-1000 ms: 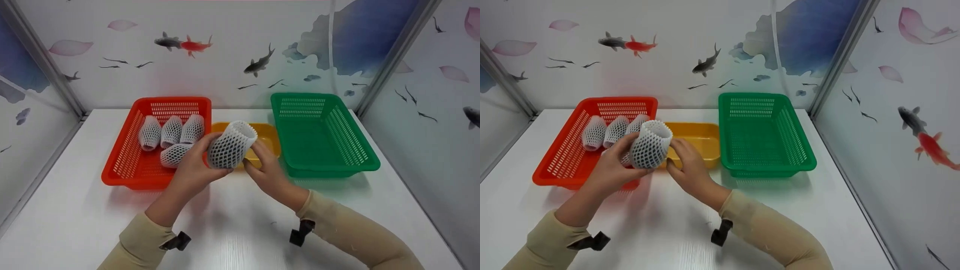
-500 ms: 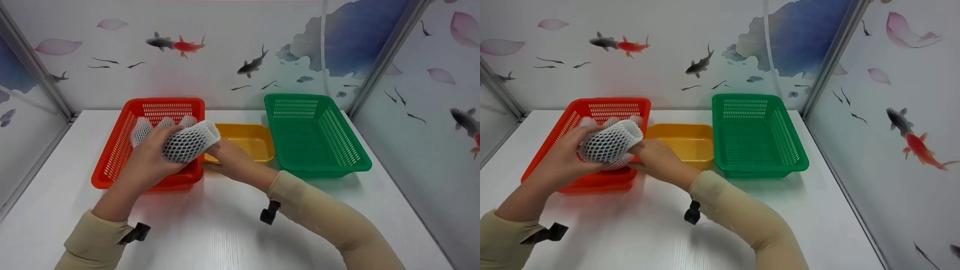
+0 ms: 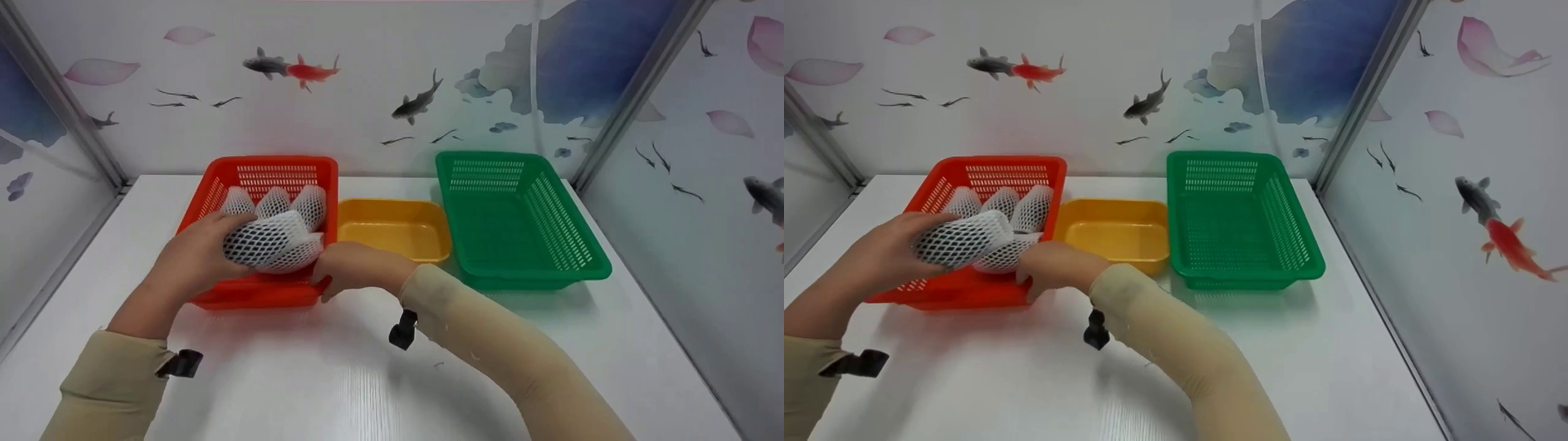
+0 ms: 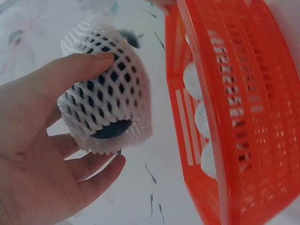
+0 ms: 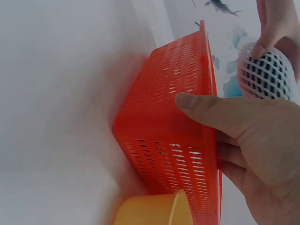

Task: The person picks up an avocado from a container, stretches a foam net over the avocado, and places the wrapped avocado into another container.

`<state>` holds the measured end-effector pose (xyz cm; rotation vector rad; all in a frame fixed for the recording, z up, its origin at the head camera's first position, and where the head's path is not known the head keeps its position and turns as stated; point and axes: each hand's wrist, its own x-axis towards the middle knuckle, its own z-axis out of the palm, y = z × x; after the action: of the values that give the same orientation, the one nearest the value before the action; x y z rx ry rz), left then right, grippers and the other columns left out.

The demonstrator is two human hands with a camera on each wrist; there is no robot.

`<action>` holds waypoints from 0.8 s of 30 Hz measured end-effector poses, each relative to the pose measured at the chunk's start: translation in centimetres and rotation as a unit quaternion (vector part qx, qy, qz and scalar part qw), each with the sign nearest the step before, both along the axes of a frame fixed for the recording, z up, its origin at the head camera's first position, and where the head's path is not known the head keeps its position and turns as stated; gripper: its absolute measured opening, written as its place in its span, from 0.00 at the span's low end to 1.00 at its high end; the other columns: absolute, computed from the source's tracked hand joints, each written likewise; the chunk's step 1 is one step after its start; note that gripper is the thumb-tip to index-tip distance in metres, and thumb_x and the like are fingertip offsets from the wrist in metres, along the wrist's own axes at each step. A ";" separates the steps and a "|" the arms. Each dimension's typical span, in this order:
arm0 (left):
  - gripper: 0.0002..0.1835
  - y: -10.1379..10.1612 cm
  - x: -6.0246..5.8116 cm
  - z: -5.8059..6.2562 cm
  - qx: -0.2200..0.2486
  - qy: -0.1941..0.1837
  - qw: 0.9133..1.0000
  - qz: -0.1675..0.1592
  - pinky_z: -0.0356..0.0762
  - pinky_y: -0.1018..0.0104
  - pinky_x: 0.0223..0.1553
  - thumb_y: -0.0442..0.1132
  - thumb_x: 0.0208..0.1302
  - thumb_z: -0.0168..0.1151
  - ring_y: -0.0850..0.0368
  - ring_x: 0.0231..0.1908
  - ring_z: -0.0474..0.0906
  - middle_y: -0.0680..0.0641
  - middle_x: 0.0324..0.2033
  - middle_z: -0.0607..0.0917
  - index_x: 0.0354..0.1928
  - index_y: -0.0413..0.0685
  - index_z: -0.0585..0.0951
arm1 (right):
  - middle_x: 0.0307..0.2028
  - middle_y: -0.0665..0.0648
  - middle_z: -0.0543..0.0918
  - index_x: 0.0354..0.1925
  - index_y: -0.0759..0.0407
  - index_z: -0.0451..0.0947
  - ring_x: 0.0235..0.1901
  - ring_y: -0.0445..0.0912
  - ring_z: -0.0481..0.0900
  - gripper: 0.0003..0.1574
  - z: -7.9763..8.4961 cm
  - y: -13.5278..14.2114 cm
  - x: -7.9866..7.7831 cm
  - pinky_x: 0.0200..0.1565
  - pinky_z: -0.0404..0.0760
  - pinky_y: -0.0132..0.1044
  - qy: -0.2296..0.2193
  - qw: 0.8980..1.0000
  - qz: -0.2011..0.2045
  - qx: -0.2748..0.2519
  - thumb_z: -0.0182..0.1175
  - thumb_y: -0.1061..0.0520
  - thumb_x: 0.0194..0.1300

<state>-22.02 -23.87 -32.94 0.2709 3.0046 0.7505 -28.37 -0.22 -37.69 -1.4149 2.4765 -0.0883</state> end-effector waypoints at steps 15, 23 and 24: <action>0.47 -3.5 -2.9 -2.6 -0.079 -0.137 0.987 -0.030 0.79 0.40 0.43 0.44 0.43 0.80 0.32 0.54 0.66 0.34 0.56 0.74 0.68 0.46 0.69 | 0.34 0.42 0.82 0.45 0.46 0.87 0.39 0.41 0.75 0.20 0.8 -0.7 -0.1 0.44 0.76 0.31 -0.075 0.994 -0.073 0.017 0.74 0.48 0.52; 0.46 -3.6 -4.2 -2.4 -0.087 -0.228 0.969 -0.024 0.82 0.45 0.40 0.42 0.42 0.81 0.29 0.54 0.61 0.34 0.55 0.72 0.67 0.52 0.71 | 0.32 0.43 0.82 0.44 0.47 0.88 0.38 0.42 0.75 0.19 1.1 -1.0 -0.4 0.44 0.75 0.31 -0.067 0.995 -0.065 0.023 0.75 0.48 0.52; 0.46 -3.5 -4.3 -2.4 -0.090 -0.238 0.967 -0.027 0.82 0.46 0.40 0.41 0.42 0.81 0.29 0.55 0.61 0.34 0.55 0.71 0.67 0.53 0.70 | 0.32 0.43 0.82 0.44 0.47 0.88 0.38 0.43 0.75 0.19 1.0 -1.0 -0.3 0.44 0.75 0.31 -0.070 0.995 -0.068 0.025 0.75 0.48 0.52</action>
<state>-26.34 -27.40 -35.30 0.1384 2.5730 0.4522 -28.70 -1.24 -36.64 -1.1764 2.4393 -0.1484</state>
